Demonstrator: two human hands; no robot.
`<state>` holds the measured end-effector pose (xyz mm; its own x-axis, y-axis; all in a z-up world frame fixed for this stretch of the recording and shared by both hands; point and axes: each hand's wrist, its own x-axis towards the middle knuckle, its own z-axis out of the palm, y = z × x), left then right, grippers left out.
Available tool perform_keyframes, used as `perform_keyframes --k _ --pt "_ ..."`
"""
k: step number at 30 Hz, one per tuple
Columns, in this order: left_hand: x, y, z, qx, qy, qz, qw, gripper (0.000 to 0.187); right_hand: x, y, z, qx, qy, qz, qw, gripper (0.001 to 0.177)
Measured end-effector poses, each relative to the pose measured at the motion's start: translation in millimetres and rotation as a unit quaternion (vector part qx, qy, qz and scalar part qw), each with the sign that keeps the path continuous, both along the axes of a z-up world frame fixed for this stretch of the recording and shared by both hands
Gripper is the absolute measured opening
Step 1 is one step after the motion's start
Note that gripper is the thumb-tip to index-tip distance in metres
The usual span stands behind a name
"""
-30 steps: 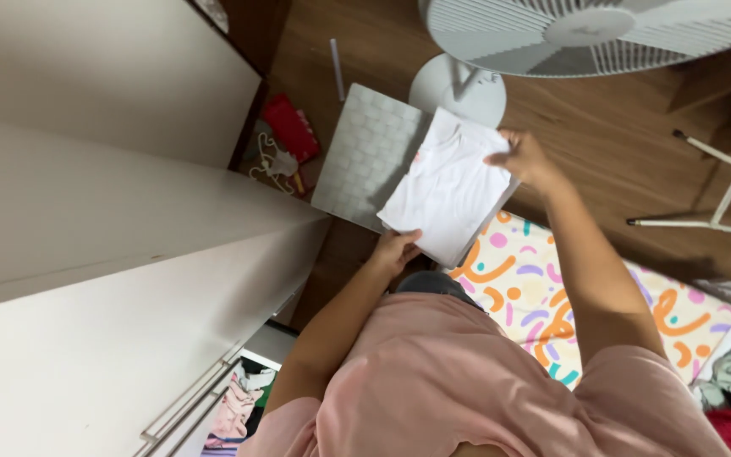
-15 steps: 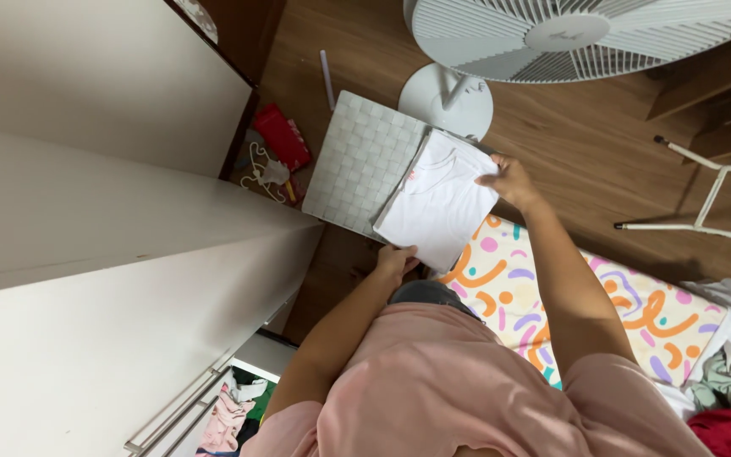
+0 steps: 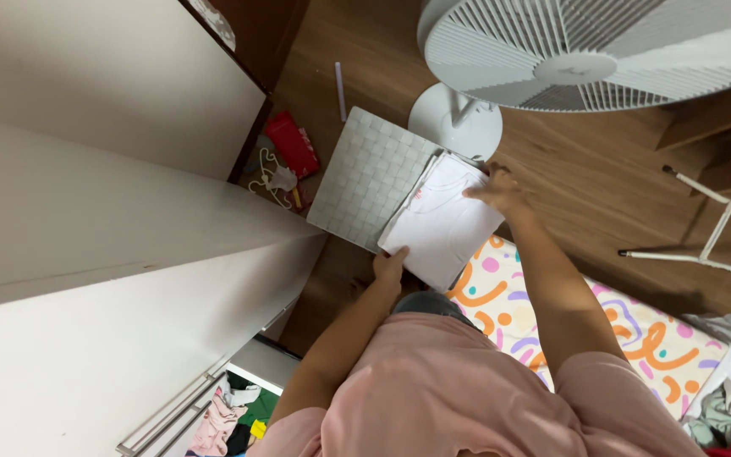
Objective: The person removes folded clothes from a white dresser drawer and places them on a bed. They then fold several garments, including a green shirt, a yellow shirt, and a pink shirt with a unicorn print, arranging them into neat stacks on the bed.
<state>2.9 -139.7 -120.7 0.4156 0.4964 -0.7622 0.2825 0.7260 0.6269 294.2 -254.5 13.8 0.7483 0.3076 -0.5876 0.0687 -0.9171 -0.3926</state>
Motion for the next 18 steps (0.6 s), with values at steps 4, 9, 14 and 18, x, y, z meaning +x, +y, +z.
perform_keyframes --k 4,9,14,18 --pt "4.1 5.1 13.5 -0.016 0.012 -0.060 0.998 0.057 5.6 3.6 -5.3 -0.021 -0.016 0.058 0.998 0.091" --pt "1.7 12.3 44.0 -0.013 0.021 -0.105 0.994 0.058 -1.9 3.1 -10.7 0.014 0.002 0.054 0.998 0.097" --pt "-10.9 37.6 51.9 0.116 -0.029 -0.055 0.991 0.056 0.1 32.8 -27.8 0.155 0.073 0.094 0.981 0.078" --pt "-30.6 78.8 58.9 0.187 -0.089 0.030 0.978 0.053 6.8 104.2 -30.3 0.157 0.056 0.142 0.976 0.097"
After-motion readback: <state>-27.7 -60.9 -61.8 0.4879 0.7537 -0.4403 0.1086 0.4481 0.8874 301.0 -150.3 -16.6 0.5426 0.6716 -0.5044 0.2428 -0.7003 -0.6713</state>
